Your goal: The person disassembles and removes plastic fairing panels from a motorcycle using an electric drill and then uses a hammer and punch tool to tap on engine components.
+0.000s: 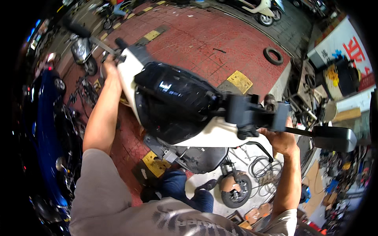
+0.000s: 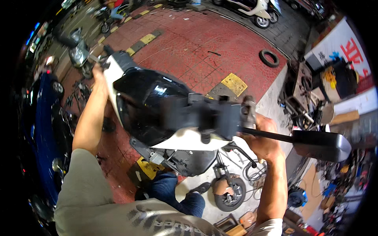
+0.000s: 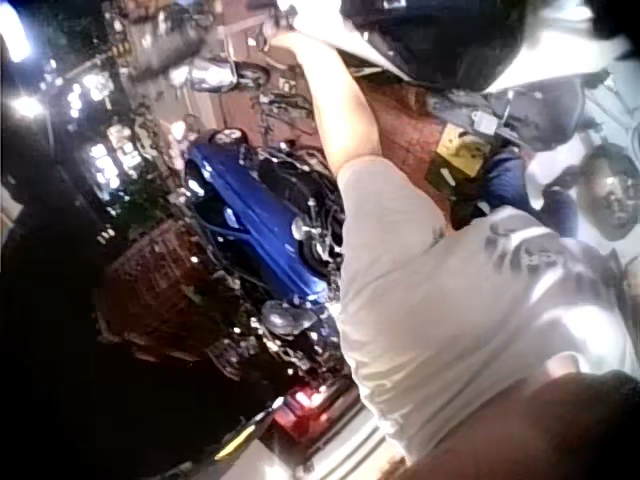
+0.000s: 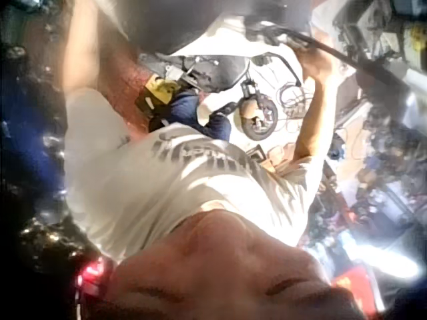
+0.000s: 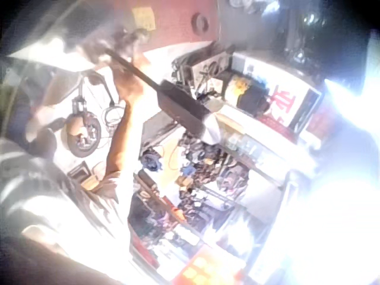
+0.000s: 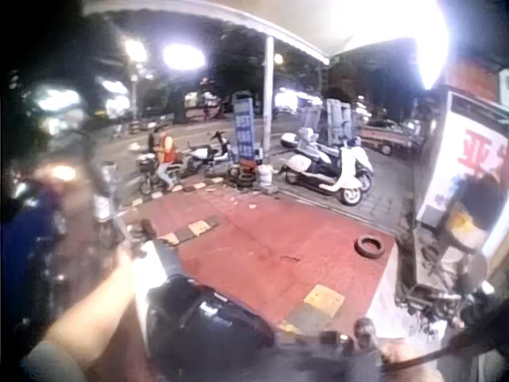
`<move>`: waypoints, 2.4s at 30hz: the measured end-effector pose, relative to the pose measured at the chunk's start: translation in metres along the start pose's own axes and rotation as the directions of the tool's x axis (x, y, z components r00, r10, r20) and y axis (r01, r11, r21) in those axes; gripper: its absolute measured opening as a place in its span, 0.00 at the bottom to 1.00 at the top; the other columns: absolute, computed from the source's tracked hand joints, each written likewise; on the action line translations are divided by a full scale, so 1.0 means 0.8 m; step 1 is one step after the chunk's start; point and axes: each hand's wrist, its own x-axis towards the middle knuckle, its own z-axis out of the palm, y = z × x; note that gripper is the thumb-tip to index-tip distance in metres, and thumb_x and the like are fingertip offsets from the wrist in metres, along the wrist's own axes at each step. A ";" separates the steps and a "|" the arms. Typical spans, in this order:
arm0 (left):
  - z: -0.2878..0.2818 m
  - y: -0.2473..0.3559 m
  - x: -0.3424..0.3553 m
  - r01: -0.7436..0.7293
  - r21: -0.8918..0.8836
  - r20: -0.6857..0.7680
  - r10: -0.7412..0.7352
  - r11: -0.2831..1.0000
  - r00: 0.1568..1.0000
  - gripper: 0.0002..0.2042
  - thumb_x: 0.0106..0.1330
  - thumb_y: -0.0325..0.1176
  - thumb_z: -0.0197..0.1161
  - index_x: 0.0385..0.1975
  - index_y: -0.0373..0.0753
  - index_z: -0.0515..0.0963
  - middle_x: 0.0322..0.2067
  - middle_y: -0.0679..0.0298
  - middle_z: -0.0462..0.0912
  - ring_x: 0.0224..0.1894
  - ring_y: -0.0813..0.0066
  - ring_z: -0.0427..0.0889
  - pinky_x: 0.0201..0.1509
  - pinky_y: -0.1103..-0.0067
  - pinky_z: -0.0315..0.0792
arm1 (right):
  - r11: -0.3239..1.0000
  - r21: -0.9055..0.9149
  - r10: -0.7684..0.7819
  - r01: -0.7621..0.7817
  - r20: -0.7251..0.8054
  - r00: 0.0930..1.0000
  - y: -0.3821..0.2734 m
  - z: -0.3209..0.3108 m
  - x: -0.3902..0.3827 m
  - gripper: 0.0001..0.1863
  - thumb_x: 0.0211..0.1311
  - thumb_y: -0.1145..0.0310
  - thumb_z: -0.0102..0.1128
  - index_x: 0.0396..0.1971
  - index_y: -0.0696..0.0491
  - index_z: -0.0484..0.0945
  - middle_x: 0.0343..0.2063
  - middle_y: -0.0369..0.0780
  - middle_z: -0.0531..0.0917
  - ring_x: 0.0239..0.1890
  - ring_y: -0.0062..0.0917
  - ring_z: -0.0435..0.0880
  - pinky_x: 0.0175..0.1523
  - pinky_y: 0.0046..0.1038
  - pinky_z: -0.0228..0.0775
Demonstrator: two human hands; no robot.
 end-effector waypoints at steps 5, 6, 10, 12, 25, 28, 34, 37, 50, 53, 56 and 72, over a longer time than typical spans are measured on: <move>0.109 0.010 -0.059 -0.184 0.169 0.176 0.154 0.968 0.972 0.11 0.64 0.41 0.59 0.35 0.40 0.78 0.32 0.57 0.81 0.31 0.66 0.79 0.36 0.73 0.76 | 0.989 0.071 0.129 -0.126 -0.041 0.991 0.060 0.068 -0.038 0.17 0.52 0.67 0.72 0.41 0.54 0.79 0.31 0.44 0.82 0.32 0.35 0.81 0.40 0.36 0.74; 0.142 0.006 -0.077 -0.306 0.191 0.240 0.258 0.933 0.936 0.13 0.64 0.45 0.58 0.35 0.40 0.78 0.37 0.56 0.81 0.35 0.64 0.80 0.37 0.67 0.76 | 0.976 0.130 0.185 -0.174 -0.071 0.980 0.072 0.085 -0.053 0.18 0.52 0.67 0.72 0.42 0.55 0.79 0.32 0.43 0.82 0.33 0.34 0.81 0.40 0.36 0.74; 0.219 0.044 -0.173 -0.320 0.265 0.413 0.192 0.910 0.890 0.17 0.59 0.47 0.61 0.35 0.38 0.80 0.37 0.59 0.80 0.33 0.68 0.80 0.34 0.69 0.74 | 0.808 0.507 0.370 -0.301 -0.040 0.928 0.101 0.207 -0.080 0.22 0.54 0.66 0.71 0.48 0.55 0.77 0.35 0.42 0.82 0.36 0.31 0.80 0.42 0.34 0.74; 0.226 0.065 -0.202 -0.376 0.297 0.538 0.171 0.878 0.825 0.15 0.60 0.43 0.60 0.29 0.34 0.81 0.26 0.60 0.80 0.26 0.70 0.79 0.29 0.71 0.72 | 0.675 0.662 0.419 -0.327 0.020 0.908 0.107 0.259 -0.082 0.24 0.55 0.65 0.71 0.50 0.56 0.77 0.37 0.41 0.82 0.37 0.30 0.80 0.44 0.33 0.74; 0.152 0.086 -0.140 -0.352 -0.170 0.189 0.381 0.921 0.905 0.09 0.54 0.37 0.58 0.23 0.38 0.79 0.24 0.61 0.78 0.29 0.69 0.76 0.38 0.70 0.74 | 0.737 0.653 0.103 -0.176 0.148 0.984 0.265 0.157 0.003 0.21 0.60 0.61 0.66 0.49 0.56 0.74 0.38 0.33 0.77 0.41 0.22 0.76 0.47 0.29 0.70; 0.155 0.089 -0.164 -0.630 0.030 0.136 0.621 0.776 0.772 0.07 0.56 0.32 0.59 0.23 0.36 0.81 0.21 0.55 0.81 0.26 0.62 0.83 0.34 0.69 0.78 | 0.811 0.533 0.239 -0.242 0.076 0.968 0.236 0.180 0.011 0.22 0.60 0.61 0.67 0.50 0.56 0.74 0.40 0.34 0.77 0.43 0.24 0.75 0.49 0.30 0.69; 0.137 0.111 -0.241 -0.701 0.124 0.285 0.652 0.702 0.703 0.09 0.59 0.30 0.58 0.19 0.35 0.79 0.18 0.53 0.82 0.24 0.57 0.84 0.34 0.64 0.77 | 0.763 0.517 0.451 -0.388 0.004 0.892 0.180 0.227 -0.007 0.23 0.60 0.62 0.67 0.51 0.57 0.73 0.42 0.37 0.77 0.46 0.28 0.74 0.52 0.32 0.67; 0.104 0.156 -0.306 -0.400 0.013 0.337 0.373 0.916 0.865 0.09 0.64 0.32 0.59 0.25 0.34 0.79 0.24 0.50 0.84 0.31 0.53 0.86 0.42 0.61 0.79 | 0.785 0.508 0.359 -0.356 0.096 0.929 0.108 0.264 0.047 0.24 0.60 0.62 0.67 0.52 0.57 0.73 0.43 0.38 0.77 0.48 0.30 0.74 0.54 0.34 0.66; 0.117 0.087 -0.218 -0.740 -0.036 0.413 0.684 0.672 0.601 0.09 0.63 0.33 0.59 0.26 0.35 0.82 0.24 0.54 0.83 0.31 0.62 0.84 0.39 0.66 0.78 | 0.824 0.343 0.485 -0.450 -0.017 0.874 0.170 0.168 -0.019 0.26 0.59 0.64 0.68 0.55 0.58 0.72 0.49 0.43 0.76 0.55 0.38 0.71 0.61 0.39 0.62; 0.099 0.094 -0.209 -0.798 0.006 0.370 0.740 0.603 0.562 0.09 0.63 0.33 0.59 0.27 0.36 0.82 0.24 0.55 0.83 0.31 0.65 0.83 0.39 0.67 0.77 | 0.832 0.320 0.481 -0.453 -0.009 0.877 0.161 0.181 -0.019 0.27 0.59 0.64 0.68 0.56 0.58 0.72 0.50 0.45 0.76 0.56 0.40 0.71 0.63 0.41 0.61; 0.083 0.095 -0.190 -0.839 0.014 0.331 0.789 0.544 0.518 0.09 0.63 0.34 0.59 0.27 0.36 0.83 0.24 0.56 0.83 0.31 0.67 0.83 0.38 0.68 0.77 | 0.849 0.273 0.480 -0.452 -0.041 0.876 0.150 0.180 -0.021 0.28 0.59 0.65 0.68 0.57 0.58 0.71 0.51 0.46 0.76 0.58 0.42 0.70 0.64 0.42 0.60; -0.215 -0.012 -0.071 -0.304 -0.302 -0.457 0.143 0.903 0.878 0.11 0.68 0.40 0.54 0.31 0.45 0.82 0.29 0.68 0.80 0.32 0.72 0.78 0.41 0.72 0.74 | 0.653 -0.622 -0.578 0.432 -0.041 0.815 -0.066 -0.016 0.105 0.31 0.58 0.66 0.69 0.61 0.59 0.70 0.58 0.52 0.75 0.66 0.53 0.67 0.73 0.49 0.54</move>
